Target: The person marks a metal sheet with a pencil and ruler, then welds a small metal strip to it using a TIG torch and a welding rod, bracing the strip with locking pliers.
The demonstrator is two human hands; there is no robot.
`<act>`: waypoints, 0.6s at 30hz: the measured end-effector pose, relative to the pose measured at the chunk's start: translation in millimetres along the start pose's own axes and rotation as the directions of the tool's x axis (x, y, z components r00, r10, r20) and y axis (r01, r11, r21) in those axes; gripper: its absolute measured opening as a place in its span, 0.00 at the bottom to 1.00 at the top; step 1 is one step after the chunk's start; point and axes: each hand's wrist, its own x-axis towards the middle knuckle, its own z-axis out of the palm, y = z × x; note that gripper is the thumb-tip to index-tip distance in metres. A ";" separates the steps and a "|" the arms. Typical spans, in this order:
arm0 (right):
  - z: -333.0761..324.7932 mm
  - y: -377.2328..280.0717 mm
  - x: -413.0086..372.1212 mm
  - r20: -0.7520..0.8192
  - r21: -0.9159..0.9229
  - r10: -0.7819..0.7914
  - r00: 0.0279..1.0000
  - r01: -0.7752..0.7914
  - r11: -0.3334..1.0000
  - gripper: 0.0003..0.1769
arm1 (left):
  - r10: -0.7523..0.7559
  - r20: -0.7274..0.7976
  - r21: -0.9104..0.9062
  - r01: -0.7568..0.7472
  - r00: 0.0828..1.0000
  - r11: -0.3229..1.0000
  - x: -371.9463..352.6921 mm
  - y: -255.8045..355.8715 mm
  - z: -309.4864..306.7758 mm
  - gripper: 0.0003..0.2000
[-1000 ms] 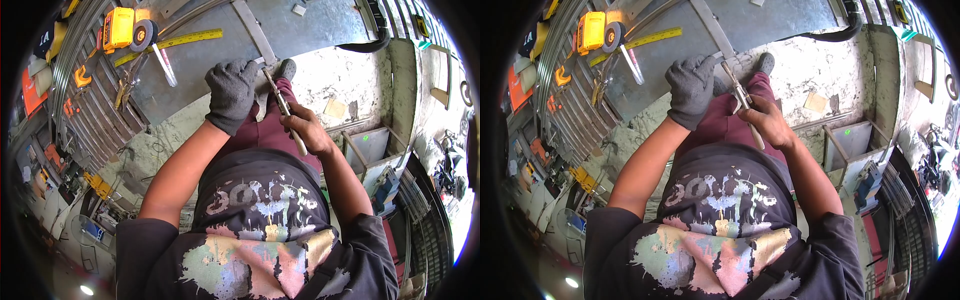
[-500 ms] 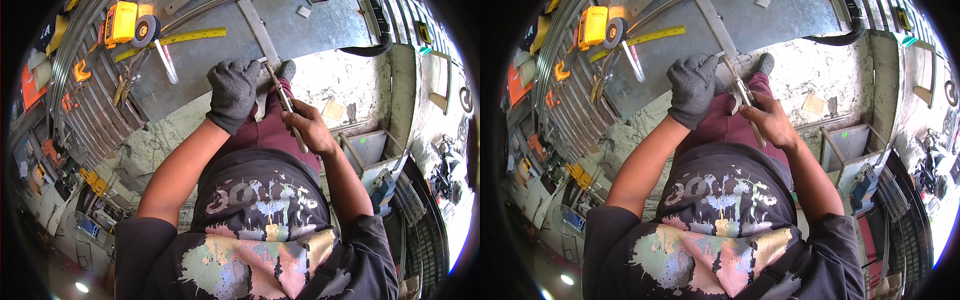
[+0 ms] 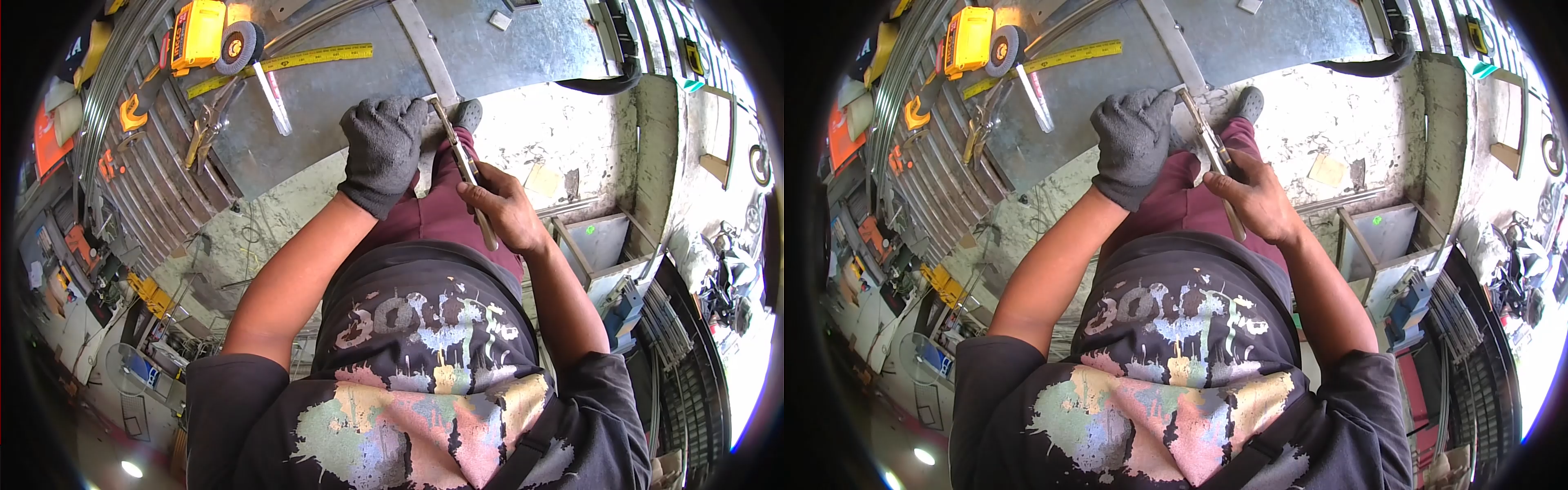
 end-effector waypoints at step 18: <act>-4.8 -2.1 0.2 0.022 0.006 0.020 1.000 -0.020 1.000 0.17 | 0.008 -0.015 0.053 -0.007 1.000 0.999 -1.2 -1.9 5.6 0.06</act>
